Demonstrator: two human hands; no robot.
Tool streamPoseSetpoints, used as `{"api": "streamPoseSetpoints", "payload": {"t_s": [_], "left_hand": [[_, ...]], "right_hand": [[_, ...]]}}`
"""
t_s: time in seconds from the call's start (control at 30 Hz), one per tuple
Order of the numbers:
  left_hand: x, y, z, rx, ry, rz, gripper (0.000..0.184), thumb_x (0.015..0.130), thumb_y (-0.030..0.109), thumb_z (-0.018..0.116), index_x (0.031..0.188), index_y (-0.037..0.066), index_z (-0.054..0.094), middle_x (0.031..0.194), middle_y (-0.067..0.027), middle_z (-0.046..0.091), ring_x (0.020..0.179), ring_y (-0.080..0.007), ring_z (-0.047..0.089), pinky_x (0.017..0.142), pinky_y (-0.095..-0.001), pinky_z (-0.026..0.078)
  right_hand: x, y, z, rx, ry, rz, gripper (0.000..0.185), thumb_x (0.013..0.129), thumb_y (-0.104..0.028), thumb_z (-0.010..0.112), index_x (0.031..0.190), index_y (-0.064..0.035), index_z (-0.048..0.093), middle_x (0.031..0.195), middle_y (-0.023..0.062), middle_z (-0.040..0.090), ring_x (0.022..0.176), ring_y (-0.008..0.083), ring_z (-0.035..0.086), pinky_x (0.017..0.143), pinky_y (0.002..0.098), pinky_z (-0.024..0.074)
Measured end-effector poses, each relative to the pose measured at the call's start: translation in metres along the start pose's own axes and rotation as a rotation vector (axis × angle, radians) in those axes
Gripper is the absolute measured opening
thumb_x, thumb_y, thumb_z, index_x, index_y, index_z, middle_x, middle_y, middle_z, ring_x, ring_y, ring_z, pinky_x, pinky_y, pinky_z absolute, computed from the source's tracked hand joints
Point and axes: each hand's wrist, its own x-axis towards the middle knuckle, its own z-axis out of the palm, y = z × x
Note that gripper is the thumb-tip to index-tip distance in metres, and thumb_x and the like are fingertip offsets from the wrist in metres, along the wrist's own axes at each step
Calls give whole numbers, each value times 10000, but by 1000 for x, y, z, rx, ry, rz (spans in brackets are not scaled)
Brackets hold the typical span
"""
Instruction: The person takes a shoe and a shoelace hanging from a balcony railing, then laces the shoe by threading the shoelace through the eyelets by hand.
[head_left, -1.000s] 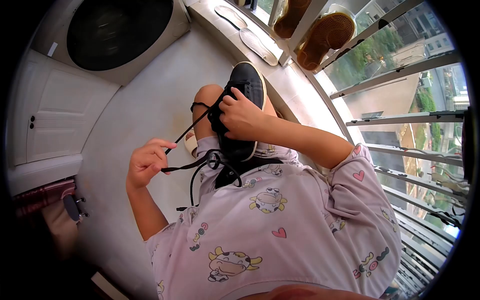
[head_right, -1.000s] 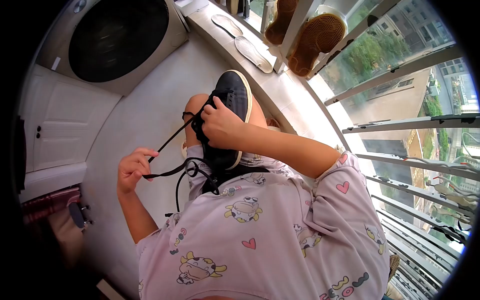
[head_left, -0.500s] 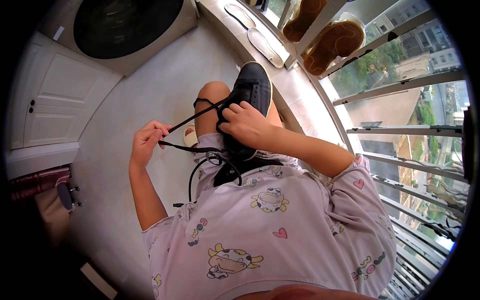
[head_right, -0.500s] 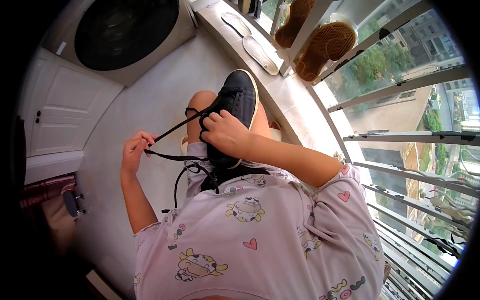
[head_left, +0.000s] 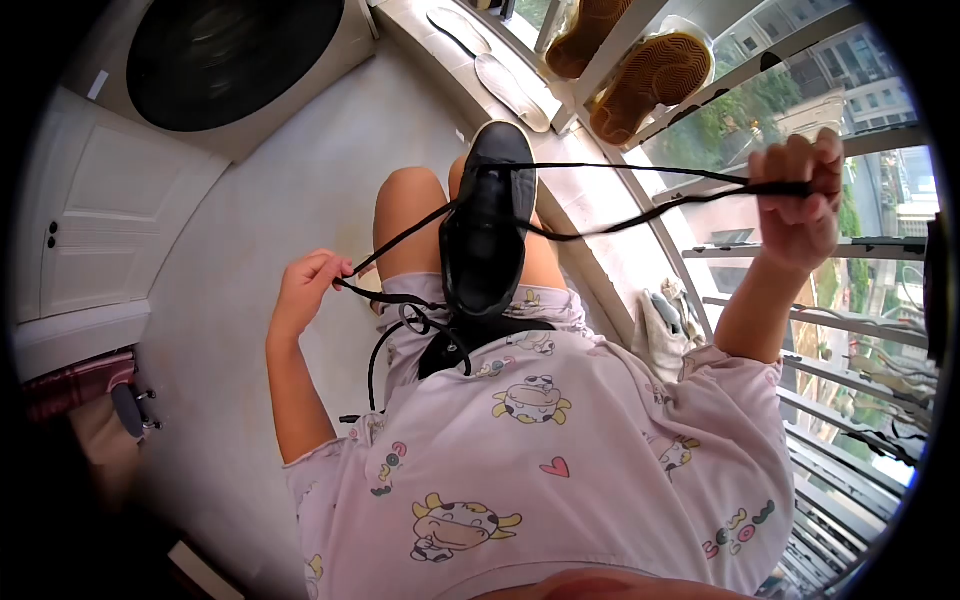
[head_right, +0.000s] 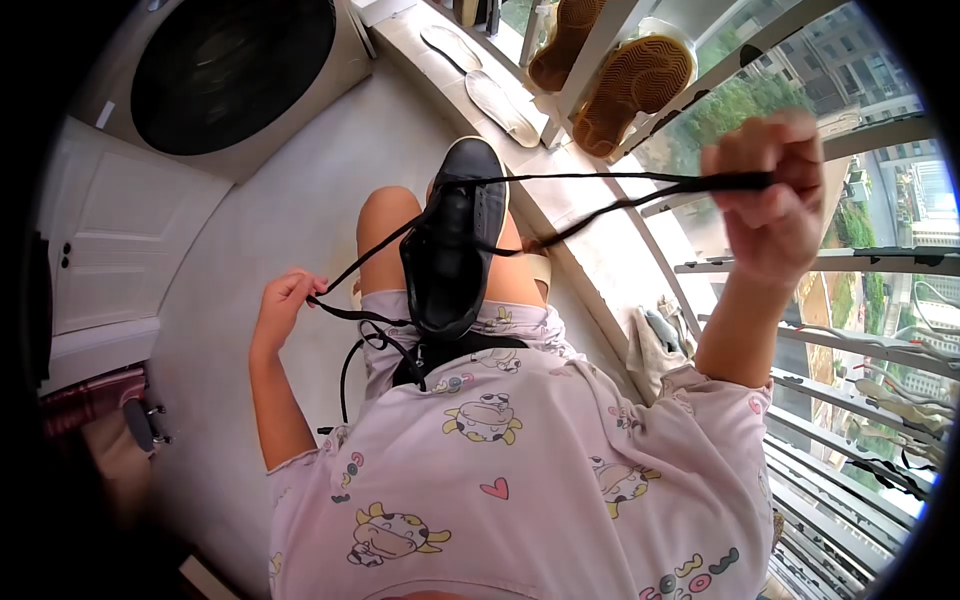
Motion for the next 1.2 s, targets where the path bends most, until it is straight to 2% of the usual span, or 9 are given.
{"api": "streamPoseSetpoints", "payload": {"t_s": [0.13,0.27,0.43,0.5,0.63,0.83,0.97,1.07,1.2], "left_hand": [[8,-9,1,195,-22,-110,198,907,155,565,840,-21,627,839,-40,575,708,-119,525,661,-251,452],[19,11,19,317,245,82,180,904,145,569,1004,-1,605,963,-18,601,829,-111,542,759,-251,459],[40,69,52,85,90,-16,233,903,152,577,1097,23,585,1012,-20,601,892,-99,566,806,-252,472],[49,87,75,16,-44,-34,240,907,162,573,1102,22,588,1009,-31,604,883,-98,574,795,-253,481],[81,98,112,278,-211,6,252,914,156,553,1120,13,580,989,-58,612,838,-113,591,734,-260,509],[119,98,144,6,-344,-270,263,911,74,480,1169,29,501,1056,-76,607,745,-129,587,676,-264,530],[113,87,153,-22,-183,-125,190,902,33,469,1088,52,430,1124,-83,588,719,-118,575,657,-263,530],[114,77,155,19,-148,-73,211,871,2,514,1043,61,408,1147,-84,593,713,-116,594,620,-253,528],[106,93,159,123,-52,-58,243,844,21,577,1037,56,433,1133,-80,605,677,-119,615,572,-243,524]], "right_hand": [[-19,-62,-52,444,233,-42,134,897,-77,560,1016,-34,516,707,6,377,622,88,354,517,207,317],[-54,-112,-93,244,349,-101,106,927,-37,483,1005,29,512,695,27,383,617,100,341,514,210,337],[-83,-173,-126,445,596,-289,148,891,-3,497,1018,75,496,792,92,460,610,138,379,549,233,388],[-81,-209,-127,262,582,-281,119,768,38,529,721,-11,432,671,80,392,600,160,377,503,240,337],[-95,-226,-107,-6,540,-289,164,777,63,540,708,-24,419,678,55,389,543,140,322,505,244,292],[-102,-68,-46,-350,610,-174,291,953,-108,492,1205,30,539,934,170,632,537,57,336,486,190,289],[-75,61,3,-109,511,375,320,860,17,539,1178,26,568,987,142,670,719,84,566,681,212,470],[-72,146,17,-54,396,643,156,853,-3,559,954,13,677,907,52,678,757,72,570,698,216,474],[-57,201,32,-182,395,639,96,827,-16,620,896,19,677,853,38,678,774,86,604,704,224,488]]}}
